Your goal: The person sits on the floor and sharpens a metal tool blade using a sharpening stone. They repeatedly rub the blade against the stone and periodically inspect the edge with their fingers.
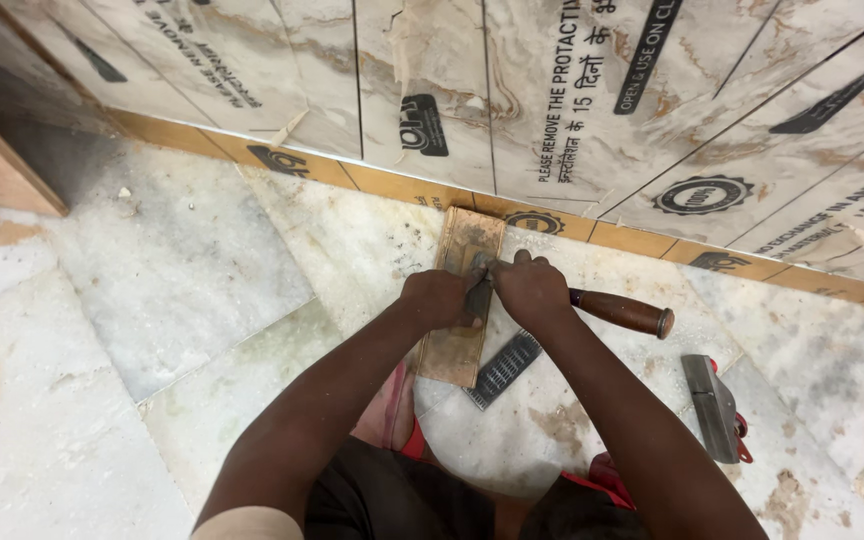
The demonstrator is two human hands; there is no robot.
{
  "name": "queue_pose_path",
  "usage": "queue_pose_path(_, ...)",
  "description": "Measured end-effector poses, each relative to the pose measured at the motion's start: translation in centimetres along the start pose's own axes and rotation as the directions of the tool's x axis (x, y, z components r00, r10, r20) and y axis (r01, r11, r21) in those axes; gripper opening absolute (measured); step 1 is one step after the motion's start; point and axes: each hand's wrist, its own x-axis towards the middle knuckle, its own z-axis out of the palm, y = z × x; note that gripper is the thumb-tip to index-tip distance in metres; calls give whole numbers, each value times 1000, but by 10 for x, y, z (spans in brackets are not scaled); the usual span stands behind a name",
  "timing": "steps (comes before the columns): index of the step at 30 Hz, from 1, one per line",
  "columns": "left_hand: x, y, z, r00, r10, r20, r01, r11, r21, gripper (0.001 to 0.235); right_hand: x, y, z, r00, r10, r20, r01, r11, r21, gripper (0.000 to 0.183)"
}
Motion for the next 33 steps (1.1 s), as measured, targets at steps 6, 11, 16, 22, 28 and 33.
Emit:
queue_pose_path(6, -58, -5, 35, 979, 191, 65, -189, 981, -36, 103, -60, -24, 8, 976, -68, 207, 65, 998, 22, 44)
queue_pose_path(11, -25, -6, 21, 988, 96, 123, -103, 993, 50, 89, -33, -8, 17, 991, -17, 135, 13, 999, 30, 31)
queue_pose_path(16, 14, 12, -18, 985, 17, -169, -8, 998, 55, 75, 27, 24, 5, 997, 70, 10, -69, 992, -103, 27)
queue_pose_path(22, -29, 30, -20, 772, -127, -623, -208, 875, -437, 63, -47, 49, -36, 941, 207, -268, -44, 860, 508, 43)
queue_pose_path(28, -87, 101, -6, 848, -16, -530, -523, 143, -841, 45, -169, 15, -49, 969, 236, 69, -12, -235, 972, 48)
queue_pose_path(33, -113, 136, 12, 901, 106, -421, -407, -132, -904, 22, -199, -3, -32, 980, 191, 50, 55, -505, 861, 52)
